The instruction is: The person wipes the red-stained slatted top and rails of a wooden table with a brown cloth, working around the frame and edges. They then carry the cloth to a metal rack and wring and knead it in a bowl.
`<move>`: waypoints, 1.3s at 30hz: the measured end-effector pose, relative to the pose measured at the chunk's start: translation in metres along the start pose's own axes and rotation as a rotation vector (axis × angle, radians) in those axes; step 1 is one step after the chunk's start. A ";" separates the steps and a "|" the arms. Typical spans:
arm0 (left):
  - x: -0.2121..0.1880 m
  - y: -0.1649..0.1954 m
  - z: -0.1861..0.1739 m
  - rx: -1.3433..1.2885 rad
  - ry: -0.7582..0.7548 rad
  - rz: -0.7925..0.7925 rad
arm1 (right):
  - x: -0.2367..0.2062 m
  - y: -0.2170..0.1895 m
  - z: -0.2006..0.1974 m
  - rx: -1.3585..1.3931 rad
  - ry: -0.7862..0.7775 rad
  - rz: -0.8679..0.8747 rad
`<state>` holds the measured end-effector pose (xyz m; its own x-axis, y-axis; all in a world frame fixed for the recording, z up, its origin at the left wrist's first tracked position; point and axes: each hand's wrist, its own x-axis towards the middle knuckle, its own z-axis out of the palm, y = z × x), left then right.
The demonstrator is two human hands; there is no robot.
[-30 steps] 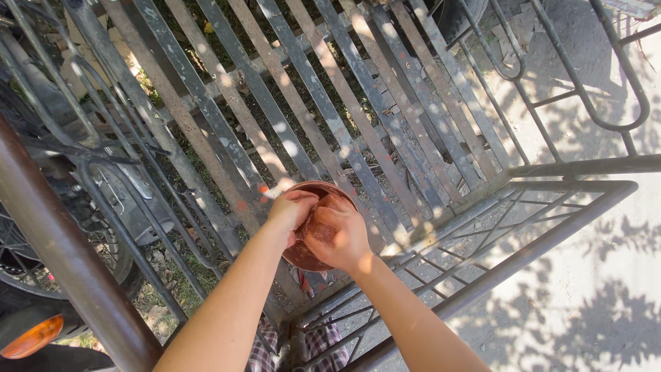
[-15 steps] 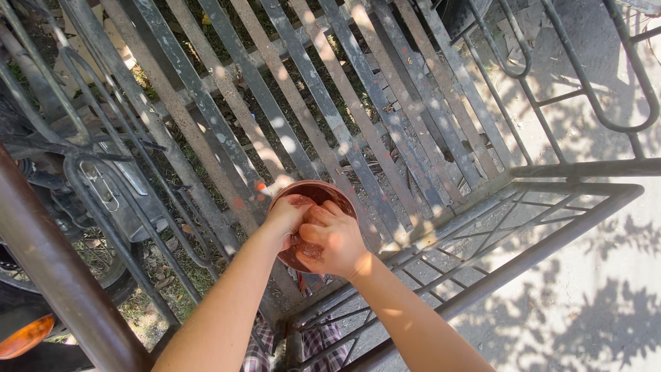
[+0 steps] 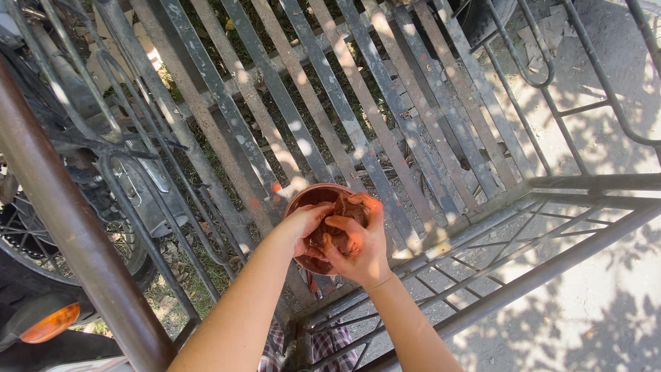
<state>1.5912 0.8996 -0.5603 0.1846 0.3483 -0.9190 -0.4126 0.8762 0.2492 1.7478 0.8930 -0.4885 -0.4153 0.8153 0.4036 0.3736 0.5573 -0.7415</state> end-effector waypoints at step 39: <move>-0.121 0.004 0.026 0.987 -0.046 1.366 | -0.009 0.040 0.030 1.435 0.010 1.586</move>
<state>1.5902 0.8697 -0.4407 0.2208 0.9678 0.1208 0.3916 -0.2014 0.8978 1.7418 0.9033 -0.5383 -0.4605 0.3567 -0.8128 -0.4167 -0.8954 -0.1569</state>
